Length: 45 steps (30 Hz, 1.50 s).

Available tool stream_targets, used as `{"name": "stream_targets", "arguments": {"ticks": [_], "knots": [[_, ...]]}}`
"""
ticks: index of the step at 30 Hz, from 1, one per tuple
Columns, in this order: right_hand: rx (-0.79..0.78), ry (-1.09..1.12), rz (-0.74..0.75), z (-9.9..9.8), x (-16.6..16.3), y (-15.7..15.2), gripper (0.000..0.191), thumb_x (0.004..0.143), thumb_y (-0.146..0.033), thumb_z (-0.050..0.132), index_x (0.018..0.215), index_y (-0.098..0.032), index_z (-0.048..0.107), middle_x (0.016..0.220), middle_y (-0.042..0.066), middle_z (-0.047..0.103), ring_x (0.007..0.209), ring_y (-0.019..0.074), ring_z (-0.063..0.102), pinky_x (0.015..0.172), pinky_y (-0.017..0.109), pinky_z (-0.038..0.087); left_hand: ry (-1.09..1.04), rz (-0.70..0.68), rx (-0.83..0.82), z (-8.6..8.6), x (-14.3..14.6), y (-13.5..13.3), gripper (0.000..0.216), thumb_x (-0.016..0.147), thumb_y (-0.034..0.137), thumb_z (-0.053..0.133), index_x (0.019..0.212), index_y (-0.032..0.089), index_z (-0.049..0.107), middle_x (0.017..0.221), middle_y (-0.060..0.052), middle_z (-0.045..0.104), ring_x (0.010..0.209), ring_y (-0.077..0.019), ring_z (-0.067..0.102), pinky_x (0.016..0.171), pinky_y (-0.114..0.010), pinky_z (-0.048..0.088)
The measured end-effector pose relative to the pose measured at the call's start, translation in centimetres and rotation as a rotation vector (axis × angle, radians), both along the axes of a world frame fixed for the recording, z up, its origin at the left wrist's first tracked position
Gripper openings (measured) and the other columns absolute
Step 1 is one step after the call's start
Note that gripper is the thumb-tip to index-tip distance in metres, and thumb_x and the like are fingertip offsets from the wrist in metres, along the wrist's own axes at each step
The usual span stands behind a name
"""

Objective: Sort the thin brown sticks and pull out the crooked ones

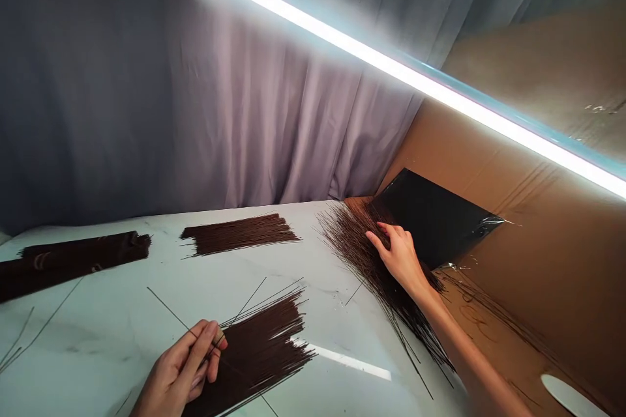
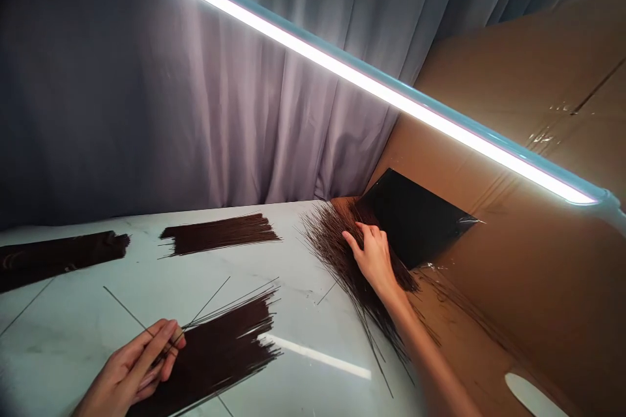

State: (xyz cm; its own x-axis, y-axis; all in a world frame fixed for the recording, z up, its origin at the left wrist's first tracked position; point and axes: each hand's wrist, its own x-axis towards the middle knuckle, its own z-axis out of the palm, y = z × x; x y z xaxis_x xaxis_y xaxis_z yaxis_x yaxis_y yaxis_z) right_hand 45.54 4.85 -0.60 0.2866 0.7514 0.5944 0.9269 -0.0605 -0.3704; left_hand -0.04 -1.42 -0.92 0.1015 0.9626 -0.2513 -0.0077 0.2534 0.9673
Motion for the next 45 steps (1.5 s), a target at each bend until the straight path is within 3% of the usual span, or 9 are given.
{"name": "stream_targets", "arguments": {"ticks": [4, 8, 14, 17, 21, 27, 35, 40, 45], "knots": [[-0.047, -0.039, -0.087, -2.0, -0.2, -1.7, 0.087, 0.091, -0.080, 0.035, 0.136, -0.009, 0.059, 0.119, 0.022, 0.058, 0.111, 0.0393, 0.052, 0.098, 0.059, 0.044, 0.162, -0.029, 0.051, -1.0, -0.4, 0.1, 0.062, 0.073, 0.081, 0.064, 0.075, 0.020, 0.064, 0.049, 0.003, 0.053, 0.041, -0.0090, 0.038, 0.039, -0.018, 0.028], [-0.076, -0.053, -0.144, -3.6, -0.3, -2.3, 0.093, 0.095, -0.076, 0.022, 0.137, -0.001, 0.056, 0.123, 0.027, 0.054, 0.113, 0.0415, 0.051, 0.098, 0.060, 0.045, 0.489, -0.093, 0.249, -2.1, -1.8, 1.4, 0.057, 0.082, 0.077, 0.053, 0.066, 0.024, 0.062, 0.061, -0.002, 0.066, 0.077, -0.0209, 0.069, 0.064, -0.020, 0.051], [-0.051, -0.060, -0.197, -3.9, -0.8, -2.4, 0.081, 0.102, -0.065, 0.020, 0.145, -0.002, 0.047, 0.138, 0.031, 0.042, 0.119, 0.0411, 0.051, 0.098, 0.058, 0.046, 0.945, -0.087, 0.279, -1.8, -2.2, 2.5, 0.047, 0.084, 0.072, 0.046, 0.075, 0.028, 0.060, 0.062, 0.004, 0.065, 0.052, -0.0153, 0.059, 0.051, -0.020, 0.045], [-0.046, -0.065, -0.184, -3.7, -0.8, -2.7, 0.079, 0.103, -0.063, 0.020, 0.145, -0.001, 0.047, 0.128, 0.030, 0.053, 0.115, 0.0410, 0.053, 0.096, 0.058, 0.047, 1.062, -0.139, 0.263, -0.5, -1.2, 2.0, 0.048, 0.087, 0.072, 0.044, 0.070, 0.027, 0.052, 0.061, 0.005, 0.059, 0.052, -0.0144, 0.058, 0.049, -0.018, 0.042], [-0.034, -0.076, -0.116, -3.3, -0.9, -3.3, 0.075, 0.103, -0.062, 0.021, 0.141, -0.003, 0.050, 0.118, 0.024, 0.064, 0.111, 0.0391, 0.056, 0.095, 0.054, 0.049, 1.134, -0.192, 0.365, 0.0, -0.7, 1.7, 0.043, 0.092, 0.065, 0.044, 0.074, 0.028, 0.058, 0.065, 0.004, 0.061, 0.062, -0.0175, 0.064, 0.053, -0.020, 0.047], [-0.003, -0.064, -0.076, -2.9, -1.2, -3.6, 0.069, 0.104, -0.059, 0.024, 0.143, -0.007, 0.048, 0.131, 0.024, 0.062, 0.113, 0.0385, 0.056, 0.096, 0.055, 0.048, 1.125, -0.188, 0.769, -1.9, -1.8, 1.5, 0.033, 0.094, 0.056, 0.051, 0.082, 0.029, 0.067, 0.078, 0.000, 0.070, 0.078, -0.0226, 0.068, 0.075, -0.030, 0.058], [0.056, 0.032, -0.059, -2.8, -1.2, -3.7, 0.068, 0.102, -0.065, 0.028, 0.140, -0.013, 0.050, 0.124, 0.020, 0.066, 0.111, 0.0349, 0.059, 0.094, 0.050, 0.050, 1.013, -0.325, 0.854, -3.2, -2.9, 1.5, 0.033, 0.103, 0.040, 0.038, 0.104, 0.030, 0.069, 0.104, -0.001, 0.074, 0.100, -0.0220, 0.071, 0.101, -0.036, 0.055], [0.105, 0.092, -0.077, -2.9, -0.8, -3.4, 0.059, 0.102, -0.060, 0.032, 0.135, -0.016, 0.054, 0.122, 0.018, 0.066, 0.112, 0.0332, 0.059, 0.096, 0.049, 0.049, 0.970, -0.329, 0.765, 0.6, 1.5, 1.6, 0.028, 0.100, 0.042, 0.043, 0.099, 0.029, 0.068, 0.098, -0.002, 0.070, 0.092, -0.0245, 0.068, 0.085, -0.037, 0.056], [0.137, 0.137, -0.085, -2.5, -0.8, -3.4, 0.055, 0.103, -0.057, 0.033, 0.132, -0.016, 0.055, 0.120, 0.017, 0.067, 0.110, 0.0318, 0.061, 0.097, 0.050, 0.048, 0.812, -0.596, 0.742, 5.0, 13.3, 2.2, 0.030, 0.104, 0.031, 0.038, 0.095, 0.022, 0.066, 0.099, -0.005, 0.069, 0.098, -0.0233, 0.064, 0.090, -0.034, 0.047]]}}
